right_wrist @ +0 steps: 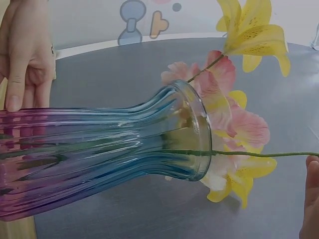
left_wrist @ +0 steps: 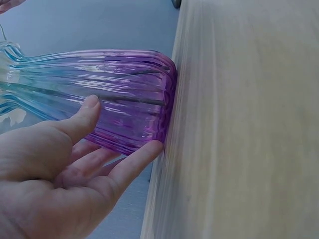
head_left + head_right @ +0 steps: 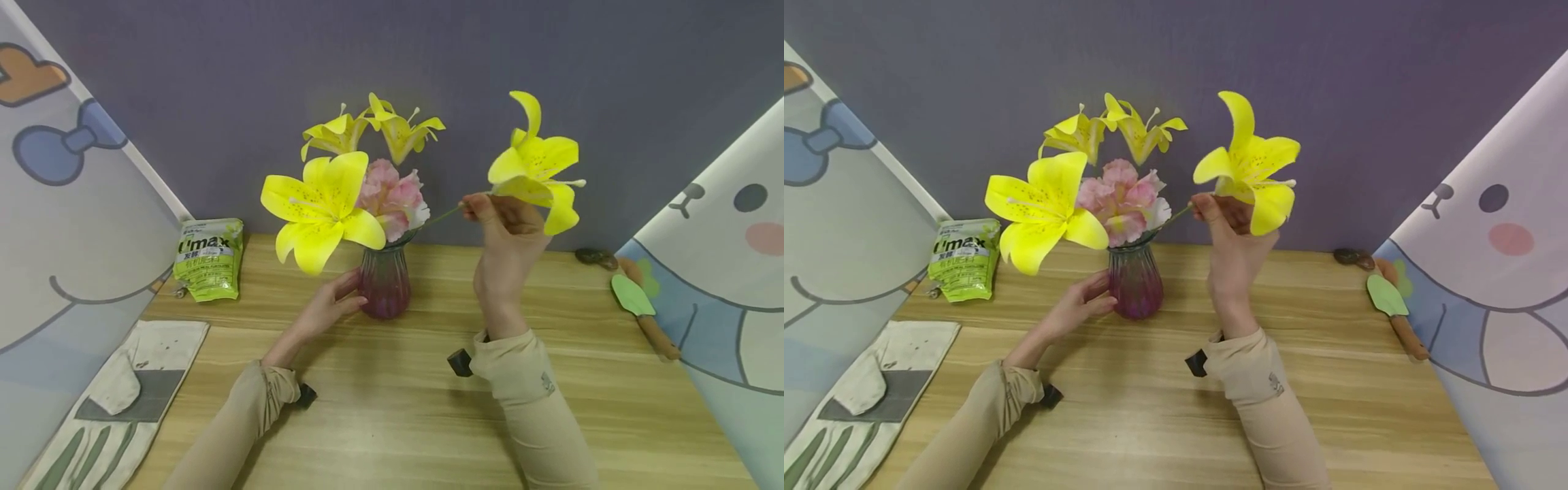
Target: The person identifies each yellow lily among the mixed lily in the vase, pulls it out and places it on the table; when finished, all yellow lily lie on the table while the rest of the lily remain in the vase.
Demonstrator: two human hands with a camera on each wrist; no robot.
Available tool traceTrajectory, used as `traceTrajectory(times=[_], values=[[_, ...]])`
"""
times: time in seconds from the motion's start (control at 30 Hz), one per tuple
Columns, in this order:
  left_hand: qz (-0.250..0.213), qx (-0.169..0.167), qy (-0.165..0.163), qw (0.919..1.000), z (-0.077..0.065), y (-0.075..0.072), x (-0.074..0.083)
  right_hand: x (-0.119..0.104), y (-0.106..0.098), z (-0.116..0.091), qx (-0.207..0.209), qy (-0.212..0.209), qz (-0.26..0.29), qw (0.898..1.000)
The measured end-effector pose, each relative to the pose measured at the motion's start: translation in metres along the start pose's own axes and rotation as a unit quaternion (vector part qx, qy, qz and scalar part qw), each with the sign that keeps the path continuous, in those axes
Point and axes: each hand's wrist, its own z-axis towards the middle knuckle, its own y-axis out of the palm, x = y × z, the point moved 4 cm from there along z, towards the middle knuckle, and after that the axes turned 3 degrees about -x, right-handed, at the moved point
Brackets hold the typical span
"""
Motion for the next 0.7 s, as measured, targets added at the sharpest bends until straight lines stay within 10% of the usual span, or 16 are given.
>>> traceTrajectory(times=[0.7], values=[[0.020,0.005,-0.008,0.9998,0.000,0.001,0.001,-0.013,-0.021,0.018,0.073,-0.010,0.046,0.996]])
